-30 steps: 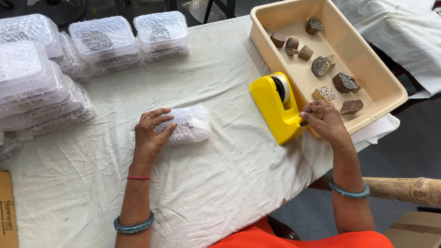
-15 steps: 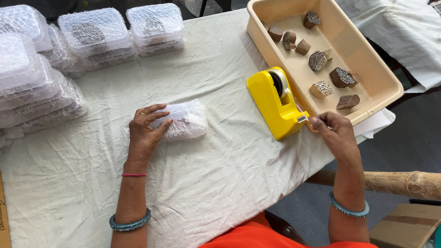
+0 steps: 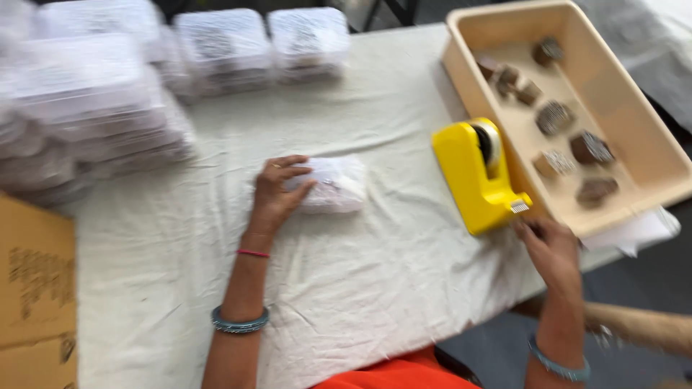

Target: The person wipes a clear plastic container with a cloth, places a decorative metal object inside, and closes the lid. They then wrap the container in bubble wrap and secure it with tape from a dispenser. The wrapped package is placed into a cardboard box.

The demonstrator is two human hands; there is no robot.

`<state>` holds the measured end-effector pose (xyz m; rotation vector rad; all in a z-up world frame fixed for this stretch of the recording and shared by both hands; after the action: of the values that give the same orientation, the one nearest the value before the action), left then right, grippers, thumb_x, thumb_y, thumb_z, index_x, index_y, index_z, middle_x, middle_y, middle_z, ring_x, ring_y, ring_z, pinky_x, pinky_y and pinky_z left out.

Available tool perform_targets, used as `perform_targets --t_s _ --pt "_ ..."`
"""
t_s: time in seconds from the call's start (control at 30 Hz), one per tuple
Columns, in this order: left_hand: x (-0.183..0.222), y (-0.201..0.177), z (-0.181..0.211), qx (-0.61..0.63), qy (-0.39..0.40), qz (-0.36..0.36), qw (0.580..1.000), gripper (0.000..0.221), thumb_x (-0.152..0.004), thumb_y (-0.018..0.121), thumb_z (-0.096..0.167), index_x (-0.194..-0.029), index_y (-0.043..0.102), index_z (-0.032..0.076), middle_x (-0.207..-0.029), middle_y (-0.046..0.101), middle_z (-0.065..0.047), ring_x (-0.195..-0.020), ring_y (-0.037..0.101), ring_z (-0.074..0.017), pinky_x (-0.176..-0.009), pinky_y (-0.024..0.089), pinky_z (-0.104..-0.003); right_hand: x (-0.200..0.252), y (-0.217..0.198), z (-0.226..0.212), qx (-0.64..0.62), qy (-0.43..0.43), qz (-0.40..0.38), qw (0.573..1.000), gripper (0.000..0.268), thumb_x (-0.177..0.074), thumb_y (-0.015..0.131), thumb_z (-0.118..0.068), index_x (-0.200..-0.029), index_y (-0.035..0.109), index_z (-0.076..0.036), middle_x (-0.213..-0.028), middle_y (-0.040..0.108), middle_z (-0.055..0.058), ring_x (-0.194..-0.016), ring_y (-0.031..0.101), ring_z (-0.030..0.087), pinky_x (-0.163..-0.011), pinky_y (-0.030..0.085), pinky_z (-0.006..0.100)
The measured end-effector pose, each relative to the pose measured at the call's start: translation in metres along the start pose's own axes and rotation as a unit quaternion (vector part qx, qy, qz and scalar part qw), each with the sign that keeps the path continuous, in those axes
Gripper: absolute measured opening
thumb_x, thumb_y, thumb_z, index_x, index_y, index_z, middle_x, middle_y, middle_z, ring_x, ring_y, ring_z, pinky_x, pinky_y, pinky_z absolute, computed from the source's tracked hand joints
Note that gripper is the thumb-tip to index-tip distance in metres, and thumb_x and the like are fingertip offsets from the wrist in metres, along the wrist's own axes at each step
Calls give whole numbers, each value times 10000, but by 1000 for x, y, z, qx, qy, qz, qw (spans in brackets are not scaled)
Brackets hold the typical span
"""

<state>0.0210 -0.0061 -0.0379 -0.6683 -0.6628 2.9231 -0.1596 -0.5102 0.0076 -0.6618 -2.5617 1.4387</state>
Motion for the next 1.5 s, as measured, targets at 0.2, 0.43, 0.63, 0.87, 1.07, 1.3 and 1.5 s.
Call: perform_targets --t_s 0.2,0.43,0.63,0.87,1.07,1.3,1.5 --pt "-2 -2 10 25 -57 -14 998 195 -799 849 154 -987 815 113 -1247 743 16 -1242 606 -198 -1059 532 -348 9 -1 -66 -51 17 -69 996 235 -991 776 -250 -1073 789 -30 -693 600 99 -655 446 126 -564 353 318" --pt "-1 -2 11 25 -76 -12 997 184 -799 840 168 -975 819 123 -1245 741 41 -1233 606 -175 -1057 533 -333 -5 60 -278 -16 -320 -276 906 203 -923 707 -267 -932 720 -65 -781 663 53 -582 628 146 -525 523 304" --pt "-2 -3 14 32 -93 -17 995 183 -793 839 188 -964 813 130 -1231 740 52 -1239 602 -172 -1032 546 -329 -22 120 -337 84 -439 -299 843 236 -929 707 -308 -894 730 -76 -740 693 83 -675 637 228 -620 506 394" --pt "-2 1 5 25 -91 -12 995 213 -774 851 199 -976 812 145 -1241 732 60 -1251 595 -165 -1038 544 -328 -34 159 -345 221 -423 -330 814 253 -936 705 -341 -848 757 -110 -660 702 42 -614 638 233 -610 500 406" --pt "-4 4 2 15 -120 -28 992 230 -767 852 221 -986 808 169 -1253 718 88 -1265 581 -140 -1038 547 -309 -40 174 -337 302 -400 -301 811 254 -867 782 -391 -814 771 -143 -638 699 23 -599 649 207 -576 494 388" --pt "-3 4 3 4 -102 -26 994 223 -774 857 214 -985 808 165 -1247 723 83 -1266 585 -152 -1050 540 -319 -44 179 -344 355 -380 -281 807 359 -793 830 -495 -838 748 -148 -645 706 14 -641 679 191 -589 526 379" --pt "-4 5 1 0 -92 -27 995 208 -781 856 215 -978 811 165 -1243 729 80 -1255 586 -150 -1064 532 -322 -51 177 -335 359 -384 -286 801 409 -768 832 -549 -805 754 -150 -681 704 -3 -681 679 179 -636 534 354"
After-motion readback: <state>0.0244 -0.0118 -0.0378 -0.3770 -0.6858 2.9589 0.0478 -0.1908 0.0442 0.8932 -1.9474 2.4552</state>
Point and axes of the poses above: each hand's wrist, its own x-axis away from the middle knuckle, its own y-axis out of the palm, z = x × y, the point moved 2 cm from there along -x, towards the middle knuckle
